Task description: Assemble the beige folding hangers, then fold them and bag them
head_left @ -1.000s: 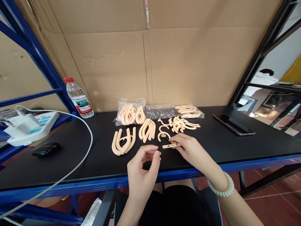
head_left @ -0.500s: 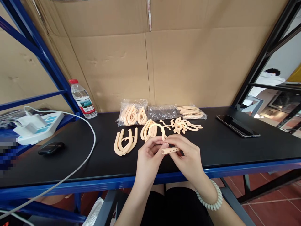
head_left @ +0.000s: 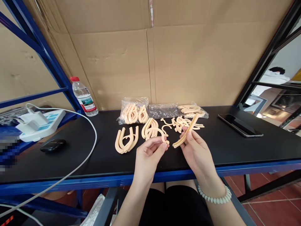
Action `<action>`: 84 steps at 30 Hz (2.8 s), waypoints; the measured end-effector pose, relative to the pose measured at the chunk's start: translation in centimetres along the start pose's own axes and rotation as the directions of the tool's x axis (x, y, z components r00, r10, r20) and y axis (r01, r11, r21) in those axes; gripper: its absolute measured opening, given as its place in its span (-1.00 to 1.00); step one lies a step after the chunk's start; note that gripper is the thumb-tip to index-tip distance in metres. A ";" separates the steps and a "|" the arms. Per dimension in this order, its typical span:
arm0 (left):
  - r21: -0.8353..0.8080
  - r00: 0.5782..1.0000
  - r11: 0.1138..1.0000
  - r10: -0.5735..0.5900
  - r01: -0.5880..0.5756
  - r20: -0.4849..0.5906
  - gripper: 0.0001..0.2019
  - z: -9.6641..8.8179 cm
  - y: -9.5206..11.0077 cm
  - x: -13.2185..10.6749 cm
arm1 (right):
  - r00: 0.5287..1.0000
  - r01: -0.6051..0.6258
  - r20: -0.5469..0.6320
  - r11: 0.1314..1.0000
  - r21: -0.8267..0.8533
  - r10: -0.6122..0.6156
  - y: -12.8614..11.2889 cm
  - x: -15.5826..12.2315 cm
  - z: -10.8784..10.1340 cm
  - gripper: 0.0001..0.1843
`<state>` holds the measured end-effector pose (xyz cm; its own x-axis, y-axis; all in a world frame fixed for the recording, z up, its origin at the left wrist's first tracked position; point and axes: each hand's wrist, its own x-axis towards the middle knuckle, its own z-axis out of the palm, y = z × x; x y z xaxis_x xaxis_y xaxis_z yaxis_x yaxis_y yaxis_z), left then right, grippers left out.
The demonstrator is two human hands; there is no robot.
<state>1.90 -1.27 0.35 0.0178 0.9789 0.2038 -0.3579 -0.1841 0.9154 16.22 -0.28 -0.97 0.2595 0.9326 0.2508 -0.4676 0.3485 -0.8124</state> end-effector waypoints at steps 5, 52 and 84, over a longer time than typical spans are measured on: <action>0.070 0.999 0.997 0.016 -0.019 0.030 -0.89 0.1 0.1 0.0 | 0.995 -0.065 0.078 0.997 0.042 0.062 -0.6 -0.2 0.4 -0.76; 0.231 0.987 0.960 0.147 -0.157 0.057 -0.95 0.3 0.2 -0.5 | 0.969 0.028 0.246 0.992 -0.119 0.002 -0.3 -1.3 0.2 -0.93; 0.446 0.948 0.847 0.317 -0.289 0.012 -0.87 0.7 -0.9 -1.6 | 0.994 0.041 0.111 0.973 -0.229 -0.016 -0.6 -1.7 0.9 -0.86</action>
<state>2.84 -2.75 -0.54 -0.0854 0.8687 0.4879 0.1086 -0.4787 0.8712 15.31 -2.00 -0.43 0.1714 0.9316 0.3206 -0.2508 0.3560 -0.9002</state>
